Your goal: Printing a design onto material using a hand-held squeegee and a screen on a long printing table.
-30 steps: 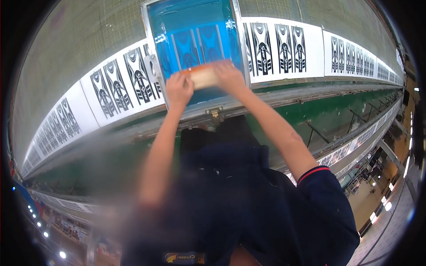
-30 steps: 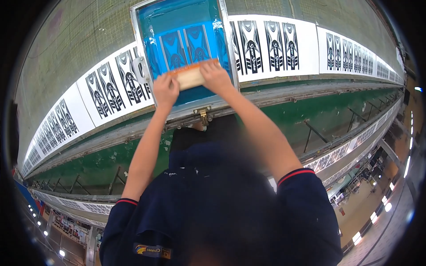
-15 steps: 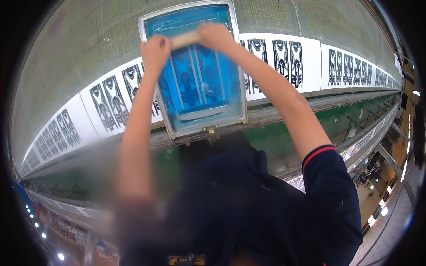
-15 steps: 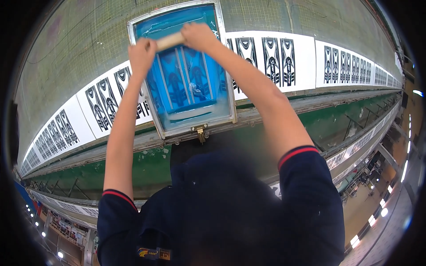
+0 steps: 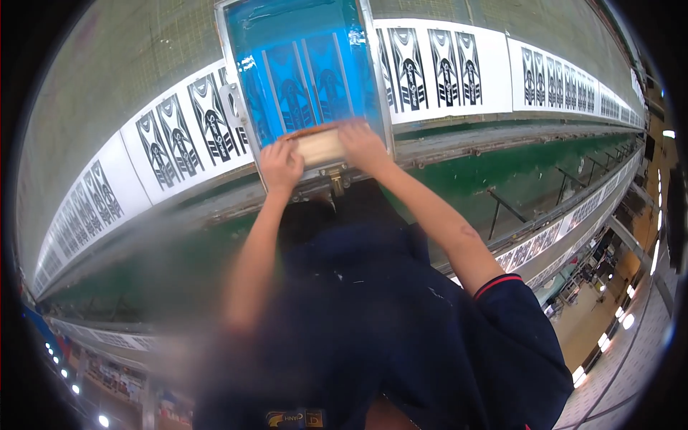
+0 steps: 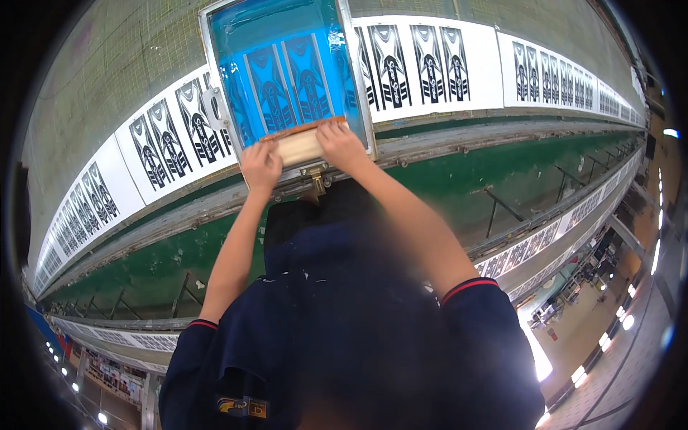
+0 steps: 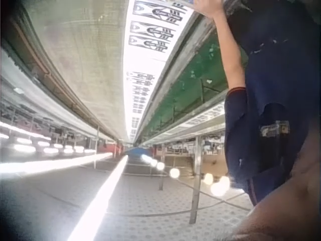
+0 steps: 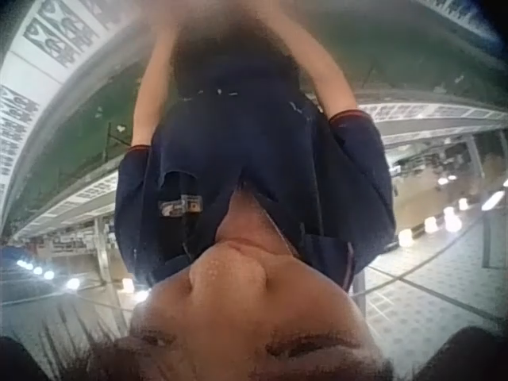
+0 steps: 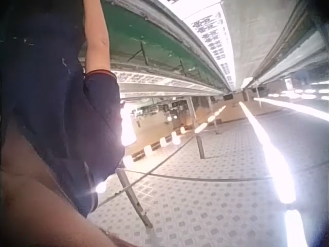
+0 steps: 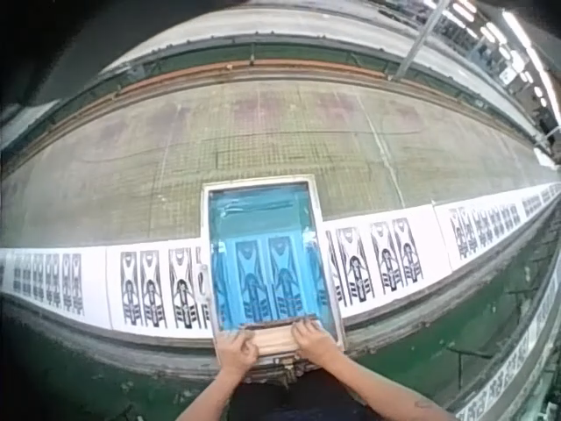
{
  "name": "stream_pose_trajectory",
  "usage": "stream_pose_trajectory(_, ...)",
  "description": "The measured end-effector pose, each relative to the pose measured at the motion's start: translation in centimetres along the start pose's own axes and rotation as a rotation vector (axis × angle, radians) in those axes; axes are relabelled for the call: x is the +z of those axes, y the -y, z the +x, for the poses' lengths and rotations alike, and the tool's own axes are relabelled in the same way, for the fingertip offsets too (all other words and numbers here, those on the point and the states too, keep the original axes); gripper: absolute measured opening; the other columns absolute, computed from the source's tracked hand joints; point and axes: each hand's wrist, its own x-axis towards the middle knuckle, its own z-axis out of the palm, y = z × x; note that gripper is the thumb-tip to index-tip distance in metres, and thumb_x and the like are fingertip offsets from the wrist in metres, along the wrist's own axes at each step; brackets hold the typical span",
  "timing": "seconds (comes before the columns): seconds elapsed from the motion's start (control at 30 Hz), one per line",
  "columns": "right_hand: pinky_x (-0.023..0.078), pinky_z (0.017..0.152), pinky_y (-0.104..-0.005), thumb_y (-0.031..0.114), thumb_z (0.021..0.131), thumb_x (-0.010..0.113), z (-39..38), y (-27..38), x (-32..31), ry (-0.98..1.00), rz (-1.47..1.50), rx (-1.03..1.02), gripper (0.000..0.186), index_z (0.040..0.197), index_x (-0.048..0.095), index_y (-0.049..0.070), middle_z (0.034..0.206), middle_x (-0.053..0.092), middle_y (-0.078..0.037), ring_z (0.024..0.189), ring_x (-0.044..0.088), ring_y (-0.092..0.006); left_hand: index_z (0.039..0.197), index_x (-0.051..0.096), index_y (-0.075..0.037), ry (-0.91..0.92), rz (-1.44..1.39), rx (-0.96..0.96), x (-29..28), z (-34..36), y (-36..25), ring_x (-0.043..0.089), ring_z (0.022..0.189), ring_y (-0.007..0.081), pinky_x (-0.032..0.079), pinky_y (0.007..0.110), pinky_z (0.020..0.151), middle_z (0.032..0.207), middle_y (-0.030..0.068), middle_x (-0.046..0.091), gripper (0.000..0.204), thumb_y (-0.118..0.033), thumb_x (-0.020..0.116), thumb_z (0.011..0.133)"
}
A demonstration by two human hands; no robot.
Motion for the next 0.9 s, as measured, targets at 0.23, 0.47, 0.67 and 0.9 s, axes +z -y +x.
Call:
stream_pose_trajectory(0.23, 0.053, 0.093, -0.0416, 0.016, 0.072, 0.081, -2.5, 2.4, -3.0, 0.154, 0.09, 0.058, 0.043, 0.111, 0.066, 0.005, 0.108, 0.066, -0.008, 0.104, 0.066, -0.028, 0.109, 0.074, -0.007, -0.137, 0.043, -0.076, -3.5, 2.6, 2.1, 0.064, 0.093, 0.034, 0.049, 0.045, 0.095, 0.092, 0.0118, 0.068, 0.025, -0.021, 0.069, 0.09)
stream_pose_trajectory(0.47, 0.05, 0.101, -0.0432, 0.012, 0.07, 0.082, -3.5, 0.9, -5.1, 0.111, 0.106, -0.038, 0.051, 0.118, 0.064, 0.003, 0.11, 0.065, -0.009, 0.112, 0.063, -0.0293, 0.125, 0.073, -0.017, -0.252, -0.107, -0.787, -1.8, 15.4, 7.4, 0.073, 0.099, 0.0357, 0.052, 0.048, 0.088, 0.105, 0.0145, 0.079, 0.043, -0.048, 0.055, 0.101)
stream_pose_trajectory(0.67, 0.051, 0.099, -0.0424, 0.011, 0.077, 0.071, -9.2, -6.7, -6.9, 0.155, 0.068, -0.011, 0.048, 0.123, 0.065, -0.001, 0.116, 0.065, -0.01, 0.115, 0.062, -0.0291, 0.107, 0.076, -0.015, -0.476, -0.246, -0.699, 6.7, 16.3, -3.1, 0.072, 0.096, 0.037, 0.052, 0.047, 0.085, 0.101, 0.015, 0.078, 0.026, -0.029, 0.056, 0.1)
stream_pose_trajectory(0.9, 0.049, 0.101, -0.0498, 0.011, 0.086, 0.061, -0.4, -20.8, -5.6, 0.003, -0.08, -0.09, 0.035, 0.119, 0.066, 0.0, 0.112, 0.065, -0.014, 0.11, 0.063, -0.0322, 0.106, 0.073, -0.012, -0.368, -0.27, -0.787, 12.4, 17.4, -8.3, 0.071, 0.09, 0.0345, 0.051, 0.045, 0.082, 0.102, 0.0136, 0.076, 0.024, -0.027, 0.056, 0.101)
